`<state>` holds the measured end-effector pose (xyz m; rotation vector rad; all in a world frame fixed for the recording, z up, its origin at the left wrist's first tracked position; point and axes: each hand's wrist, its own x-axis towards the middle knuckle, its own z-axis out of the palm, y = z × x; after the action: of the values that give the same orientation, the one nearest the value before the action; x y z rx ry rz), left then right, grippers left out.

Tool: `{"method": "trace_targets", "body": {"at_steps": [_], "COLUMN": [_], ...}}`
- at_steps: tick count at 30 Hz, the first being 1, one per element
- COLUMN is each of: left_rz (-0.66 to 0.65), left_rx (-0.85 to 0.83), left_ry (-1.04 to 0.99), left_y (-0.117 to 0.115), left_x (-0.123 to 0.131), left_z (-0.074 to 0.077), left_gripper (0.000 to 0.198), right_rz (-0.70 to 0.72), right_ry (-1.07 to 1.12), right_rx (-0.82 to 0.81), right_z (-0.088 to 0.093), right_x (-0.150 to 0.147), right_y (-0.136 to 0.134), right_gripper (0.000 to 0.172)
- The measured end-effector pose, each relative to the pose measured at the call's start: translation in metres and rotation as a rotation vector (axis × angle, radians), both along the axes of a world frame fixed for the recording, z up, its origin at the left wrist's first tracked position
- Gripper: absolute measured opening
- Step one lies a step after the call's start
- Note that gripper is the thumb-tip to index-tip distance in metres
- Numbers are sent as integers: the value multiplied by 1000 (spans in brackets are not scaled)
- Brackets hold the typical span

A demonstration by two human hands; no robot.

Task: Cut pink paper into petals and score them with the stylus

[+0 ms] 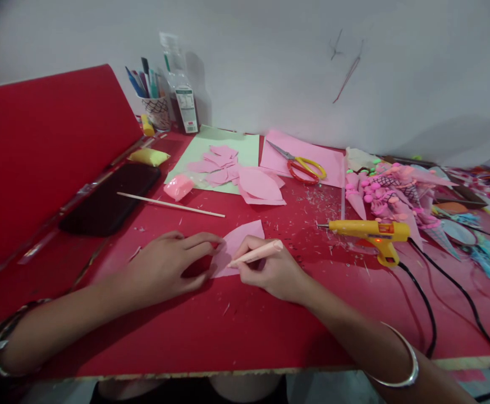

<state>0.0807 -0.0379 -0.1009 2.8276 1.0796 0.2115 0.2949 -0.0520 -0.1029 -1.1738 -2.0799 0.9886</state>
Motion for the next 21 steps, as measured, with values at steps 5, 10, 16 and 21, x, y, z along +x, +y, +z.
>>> {"method": "trace_targets", "body": {"at_steps": [5,10,16,21], "left_rz": [4,10,-2,-8], "left_rx": [-6,-17,-33,-39], "left_ry": [-17,-12,19,11], "left_y": [0,0,0,-1], "left_x": [0,0,0,0], "left_z": [-2,-1,2,1], "left_gripper": [26,25,27,27], "right_rz": [-80,-171,-276,-323], "right_ry": [18,-1,24,4], "right_rx": [34,62,64,77], "right_z": [-4,-4,-1,-1], "right_x": [3,8,12,12], "right_y": [4,9,14,16], "right_gripper": [10,7,7,7]}}
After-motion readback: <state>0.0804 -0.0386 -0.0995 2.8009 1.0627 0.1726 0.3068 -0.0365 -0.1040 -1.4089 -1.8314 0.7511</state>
